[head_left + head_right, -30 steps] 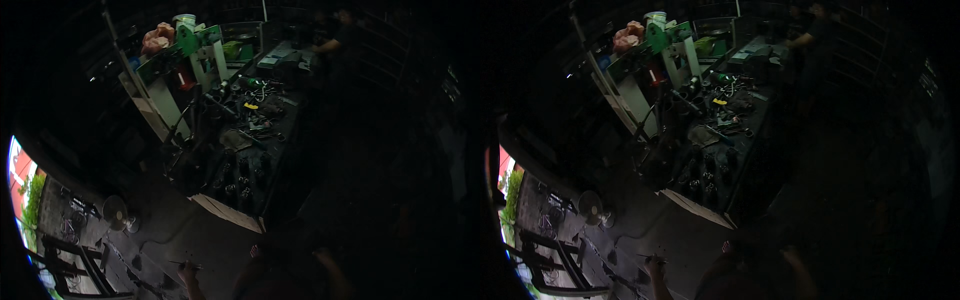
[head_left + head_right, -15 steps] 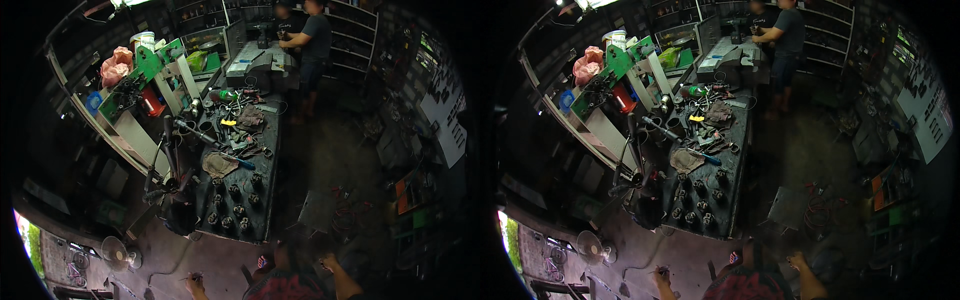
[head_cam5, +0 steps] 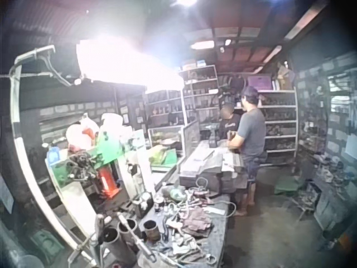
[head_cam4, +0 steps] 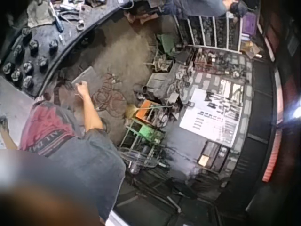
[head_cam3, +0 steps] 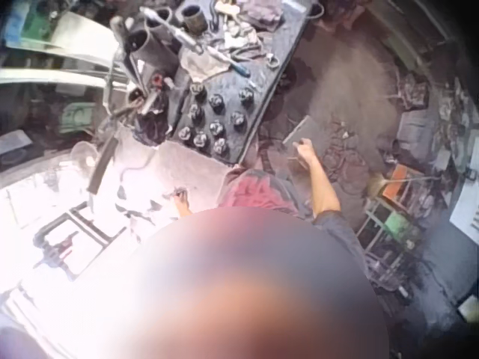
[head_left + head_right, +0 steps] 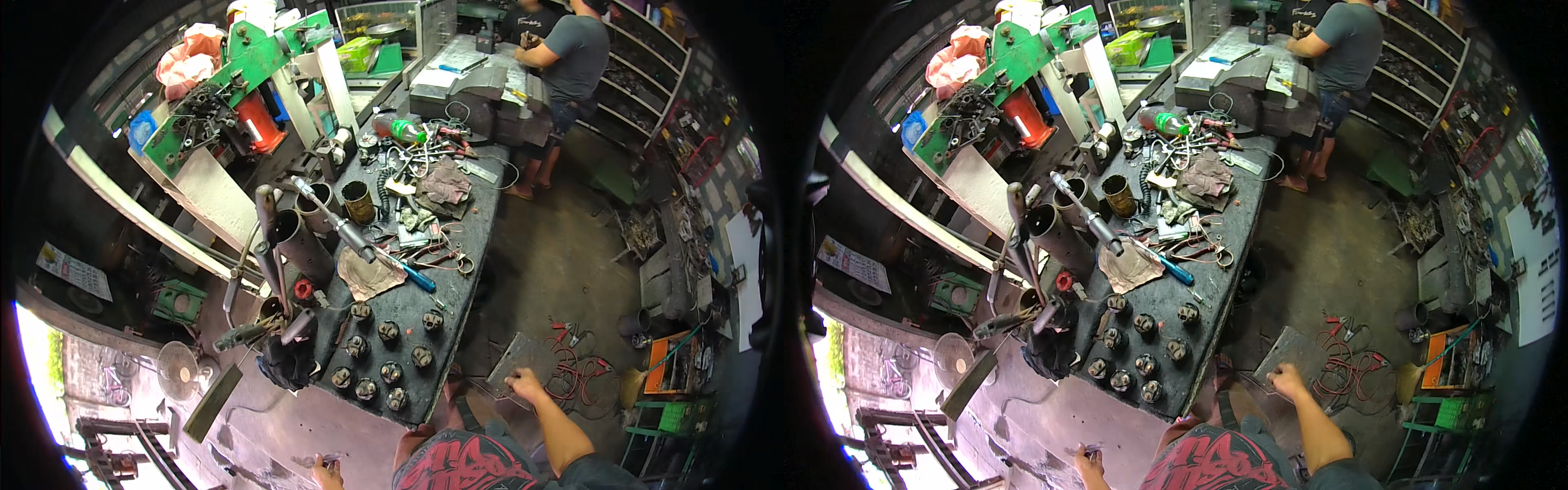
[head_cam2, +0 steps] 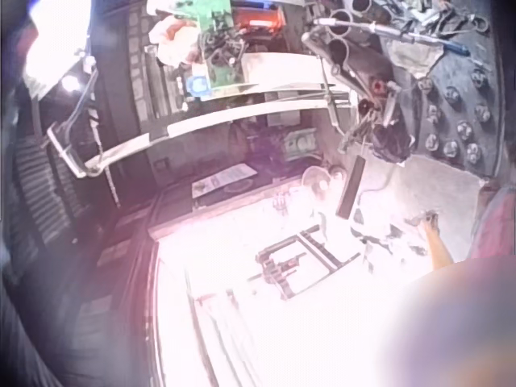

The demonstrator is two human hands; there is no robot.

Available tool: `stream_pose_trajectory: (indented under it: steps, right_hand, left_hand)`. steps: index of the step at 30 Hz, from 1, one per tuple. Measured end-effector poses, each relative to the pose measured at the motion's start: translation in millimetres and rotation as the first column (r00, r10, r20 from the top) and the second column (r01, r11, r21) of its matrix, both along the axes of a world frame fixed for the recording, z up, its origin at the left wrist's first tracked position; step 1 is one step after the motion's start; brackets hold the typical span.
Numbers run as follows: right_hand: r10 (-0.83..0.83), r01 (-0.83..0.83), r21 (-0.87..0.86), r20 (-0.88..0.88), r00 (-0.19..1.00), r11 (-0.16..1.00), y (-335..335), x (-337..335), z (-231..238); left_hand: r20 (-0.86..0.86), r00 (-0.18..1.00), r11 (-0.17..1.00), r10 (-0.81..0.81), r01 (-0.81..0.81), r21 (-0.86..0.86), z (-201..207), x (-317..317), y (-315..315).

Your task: The person disassembles a small cylindrical electronic component, removes a circuit board, and tests it with a screwdriver against a battery. They then reassemble the component and wipe it with a cloth.

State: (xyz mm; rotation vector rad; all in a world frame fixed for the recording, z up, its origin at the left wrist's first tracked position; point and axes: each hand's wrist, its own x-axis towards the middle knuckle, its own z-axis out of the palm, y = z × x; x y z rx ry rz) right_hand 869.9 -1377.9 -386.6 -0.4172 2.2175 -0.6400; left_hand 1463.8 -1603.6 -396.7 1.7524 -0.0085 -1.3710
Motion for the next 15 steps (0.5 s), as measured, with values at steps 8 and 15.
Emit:
stream_pose_trajectory:
  steps: [8, 15]
  right_hand:
    - [0.081, -0.082, 0.075, 0.015, 0.997, 0.994, -78.6, -109.6, 6.1]
    - [0.077, -0.078, 0.02, 0.056, 0.995, 0.997, -85.0, -97.5, -1.0]
  left_hand:
    - [0.45, 0.846, 0.957, -0.287, 0.271, 0.102, 25.1, -11.4, 53.7]
    - [0.352, 0.894, 0.96, 0.278, -0.26, -0.099, 47.5, -17.0, 44.2]
